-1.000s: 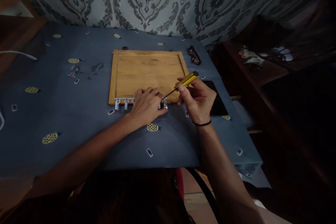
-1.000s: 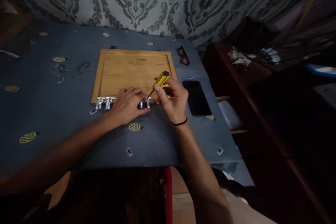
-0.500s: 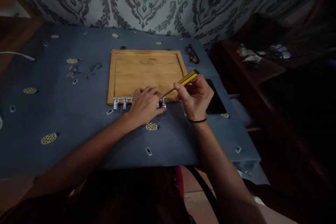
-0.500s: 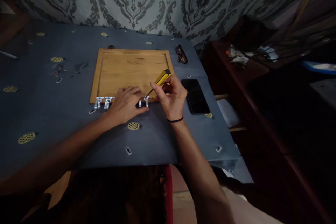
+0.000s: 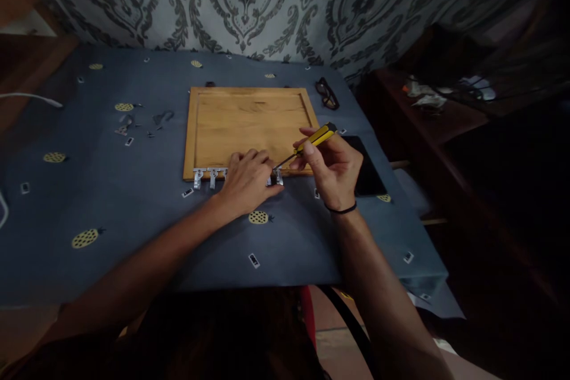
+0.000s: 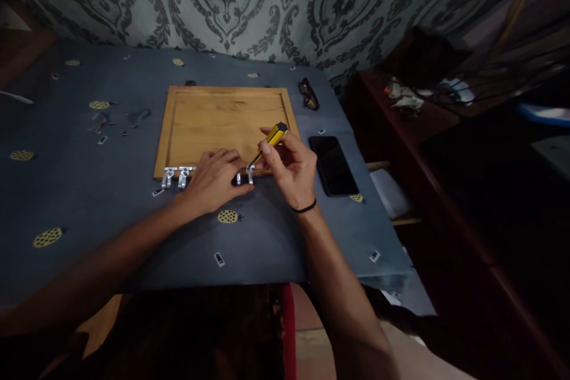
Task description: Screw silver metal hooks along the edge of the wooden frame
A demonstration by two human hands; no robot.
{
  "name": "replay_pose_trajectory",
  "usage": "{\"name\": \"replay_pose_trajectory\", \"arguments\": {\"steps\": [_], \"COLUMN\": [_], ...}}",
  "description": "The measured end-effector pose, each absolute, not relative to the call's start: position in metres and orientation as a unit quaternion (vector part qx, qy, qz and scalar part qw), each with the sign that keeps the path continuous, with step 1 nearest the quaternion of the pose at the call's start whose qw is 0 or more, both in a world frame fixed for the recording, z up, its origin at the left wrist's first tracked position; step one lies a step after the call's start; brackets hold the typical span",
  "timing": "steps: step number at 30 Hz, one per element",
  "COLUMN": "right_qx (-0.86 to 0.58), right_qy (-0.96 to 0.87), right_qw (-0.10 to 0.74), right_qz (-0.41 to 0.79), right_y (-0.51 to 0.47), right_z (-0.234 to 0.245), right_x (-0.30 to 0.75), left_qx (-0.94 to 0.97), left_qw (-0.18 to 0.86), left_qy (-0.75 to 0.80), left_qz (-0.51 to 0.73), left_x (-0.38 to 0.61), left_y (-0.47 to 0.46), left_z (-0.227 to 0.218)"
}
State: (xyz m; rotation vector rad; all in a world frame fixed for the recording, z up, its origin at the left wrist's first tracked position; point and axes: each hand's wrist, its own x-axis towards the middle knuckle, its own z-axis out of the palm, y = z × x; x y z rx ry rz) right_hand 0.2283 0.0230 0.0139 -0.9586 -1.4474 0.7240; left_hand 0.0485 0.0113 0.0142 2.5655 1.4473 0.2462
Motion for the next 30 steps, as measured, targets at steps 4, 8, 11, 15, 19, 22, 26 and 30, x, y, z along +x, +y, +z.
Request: {"name": "replay_pose_trajectory", "arguments": {"steps": [4, 8, 11, 15, 19, 22, 26, 30], "right_qx": [-0.438, -0.445, -0.435, -0.424, -0.429, -0.43, -0.417, -0.42], "right_qy": [-0.612, -0.611, -0.61, -0.564, -0.585, -0.613, -0.621, -0.619], "right_qw": [0.585, 0.593, 0.611, 0.682, 0.657, 0.625, 0.624, 0.626], "right_qz": [0.303, 0.277, 0.256, 0.192, 0.204, 0.22, 0.226, 0.22], "right_y": [0.023, 0.025, 0.024, 0.024, 0.026, 0.026, 0.026, 0.027], "right_z": [0.015, 0.013, 0.011, 0.009, 0.007, 0.005, 0.003, 0.001], "right_x": [0.229, 0.226, 0.225, 0.227, 0.23, 0.23, 0.229, 0.23], "left_qx": [0.863, 0.861, 0.86, 0.863, 0.861, 0.862, 0.863, 0.862], "left_qw": [0.097, 0.096, 0.094, 0.09, 0.096, 0.095, 0.093, 0.085], "left_qy": [0.49, 0.495, 0.497, 0.492, 0.494, 0.492, 0.491, 0.494], "left_qz": [0.074, 0.067, 0.069, 0.078, 0.074, 0.072, 0.074, 0.081], "left_x": [0.049, 0.05, 0.051, 0.05, 0.05, 0.05, 0.05, 0.05], "left_y": [0.011, 0.011, 0.011, 0.012, 0.012, 0.012, 0.012, 0.011], "left_z": [0.017, 0.019, 0.018, 0.016, 0.016, 0.017, 0.017, 0.015]}}
